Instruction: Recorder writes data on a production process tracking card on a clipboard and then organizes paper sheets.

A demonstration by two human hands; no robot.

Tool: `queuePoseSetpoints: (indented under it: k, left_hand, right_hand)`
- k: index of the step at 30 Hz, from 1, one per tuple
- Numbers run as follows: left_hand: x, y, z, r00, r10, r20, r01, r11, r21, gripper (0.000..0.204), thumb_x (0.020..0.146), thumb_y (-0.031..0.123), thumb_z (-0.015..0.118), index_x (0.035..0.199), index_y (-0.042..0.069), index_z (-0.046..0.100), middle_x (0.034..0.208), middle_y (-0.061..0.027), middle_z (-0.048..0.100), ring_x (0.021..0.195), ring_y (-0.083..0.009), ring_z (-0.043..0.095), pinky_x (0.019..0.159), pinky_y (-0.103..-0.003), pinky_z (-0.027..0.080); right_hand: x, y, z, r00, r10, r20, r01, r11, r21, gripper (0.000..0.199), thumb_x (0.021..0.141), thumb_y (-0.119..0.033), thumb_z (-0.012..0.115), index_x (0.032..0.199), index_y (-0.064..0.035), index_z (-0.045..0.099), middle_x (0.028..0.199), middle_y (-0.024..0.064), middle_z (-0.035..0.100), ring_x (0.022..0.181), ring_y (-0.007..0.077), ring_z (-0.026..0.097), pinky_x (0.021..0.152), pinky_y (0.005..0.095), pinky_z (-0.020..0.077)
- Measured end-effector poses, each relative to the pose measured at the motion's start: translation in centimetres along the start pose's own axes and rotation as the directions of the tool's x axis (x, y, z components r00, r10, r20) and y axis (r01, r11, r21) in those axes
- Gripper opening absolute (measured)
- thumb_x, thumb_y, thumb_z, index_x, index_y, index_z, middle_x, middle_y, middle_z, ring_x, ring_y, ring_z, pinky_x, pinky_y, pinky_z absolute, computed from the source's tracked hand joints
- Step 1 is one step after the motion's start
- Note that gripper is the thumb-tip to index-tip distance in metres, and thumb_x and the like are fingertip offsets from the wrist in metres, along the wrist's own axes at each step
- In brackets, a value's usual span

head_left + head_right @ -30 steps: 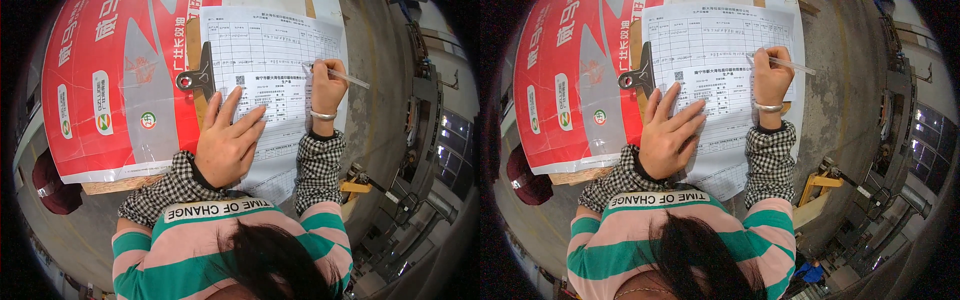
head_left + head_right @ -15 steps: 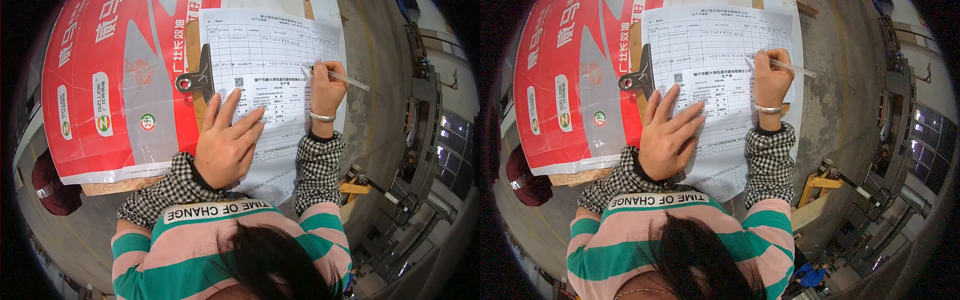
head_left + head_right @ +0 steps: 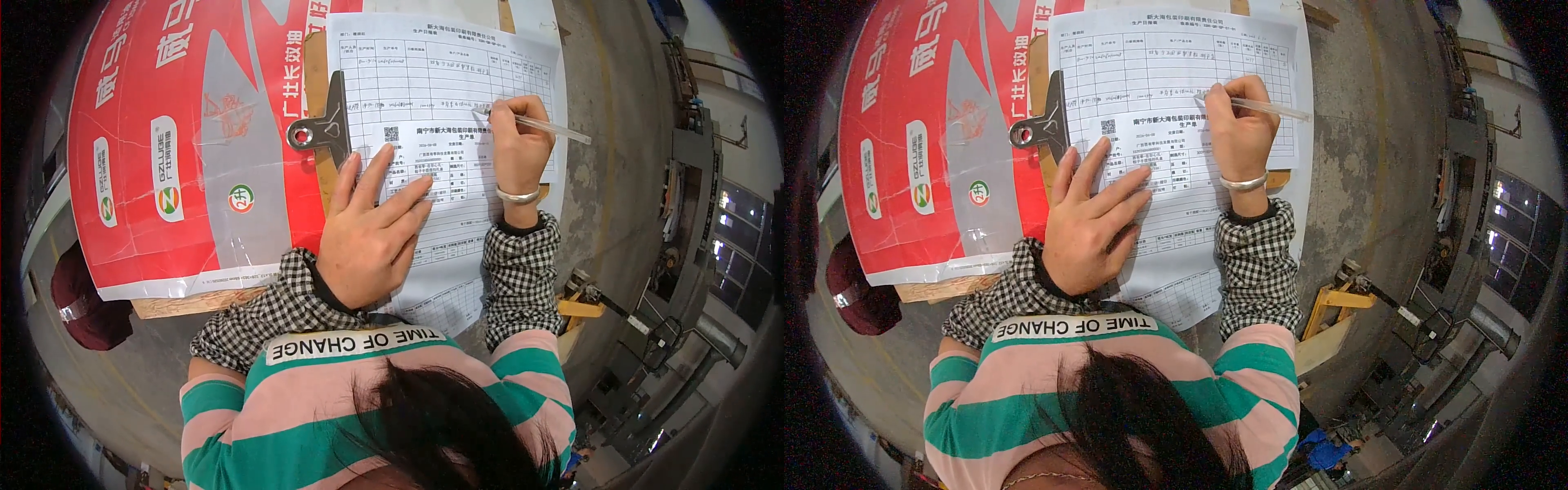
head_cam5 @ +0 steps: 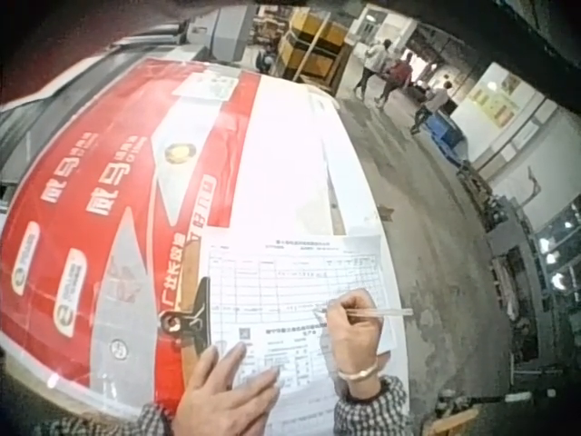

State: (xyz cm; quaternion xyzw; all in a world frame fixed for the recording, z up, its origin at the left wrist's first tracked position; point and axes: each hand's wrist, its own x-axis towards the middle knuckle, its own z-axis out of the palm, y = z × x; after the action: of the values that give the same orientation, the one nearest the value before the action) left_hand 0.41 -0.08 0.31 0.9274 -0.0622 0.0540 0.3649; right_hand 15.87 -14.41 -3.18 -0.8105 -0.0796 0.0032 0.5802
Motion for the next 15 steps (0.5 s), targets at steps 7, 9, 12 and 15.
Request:
queuePoseSetpoints:
  k: [7,9,12,15]
  left_hand:
    - [0.07,-0.01,0.14,1.0,0.005,0.001,-0.005,1.0,0.001,0.026,0.07,0.01,0.061,0.095,0.004,0.063,0.117,-0.0049,0.055,0.122,-0.0372,0.036,0.103,-0.055,0.019]
    - [0.08,0.06,0.07,1.0,0.003,0.003,-0.003,1.0,0.0,0.026,0.07,0.01,0.06,0.095,0.004,0.063,0.117,-0.0049,0.055,0.122,-0.0372,0.036,0.103,-0.055,0.019]
    - [0.04,0.02,0.09,1.0,0.002,0.001,-0.002,1.0,-0.001,0.026,0.07,0.01,0.06,0.095,0.004,0.063,0.116,-0.0049,0.055,0.122,-0.0373,0.036,0.103,-0.055,0.019]
    - [0.01,0.0,0.06,1.0,0.002,-0.002,-0.002,1.0,-0.004,0.026,0.07,0.009,0.06,0.095,0.004,0.063,0.116,-0.0049,0.055,0.122,-0.0374,0.035,0.103,-0.055,0.019]
  right_hand:
    - [0.06,0.3,0.06,1.0,-0.028,-0.004,0.028,0.999,-0.036,0.011,0.077,-0.004,0.059,0.069,-0.0008,0.052,0.058,-0.0016,0.052,0.053,0.0036,0.044,0.046,0.0201,0.0346]
    - [0.03,0.26,-0.07,1.0,-0.015,0.002,0.015,0.999,-0.043,0.012,0.078,-0.004,0.058,0.07,-0.0008,0.052,0.06,-0.0013,0.052,0.054,0.0038,0.043,0.048,0.0201,0.0343]
    - [-0.04,-0.09,-0.04,1.0,0.02,-0.004,-0.02,0.999,-0.047,0.012,0.08,-0.005,0.058,0.07,-0.0008,0.052,0.062,-0.0009,0.053,0.055,0.0043,0.043,0.05,0.0201,0.0342]
    - [-0.01,0.15,0.07,1.0,0.008,-0.015,-0.009,0.998,-0.056,0.011,0.078,-0.004,0.058,0.07,-0.0006,0.052,0.06,-0.001,0.053,0.054,0.0043,0.044,0.048,0.0202,0.0351]
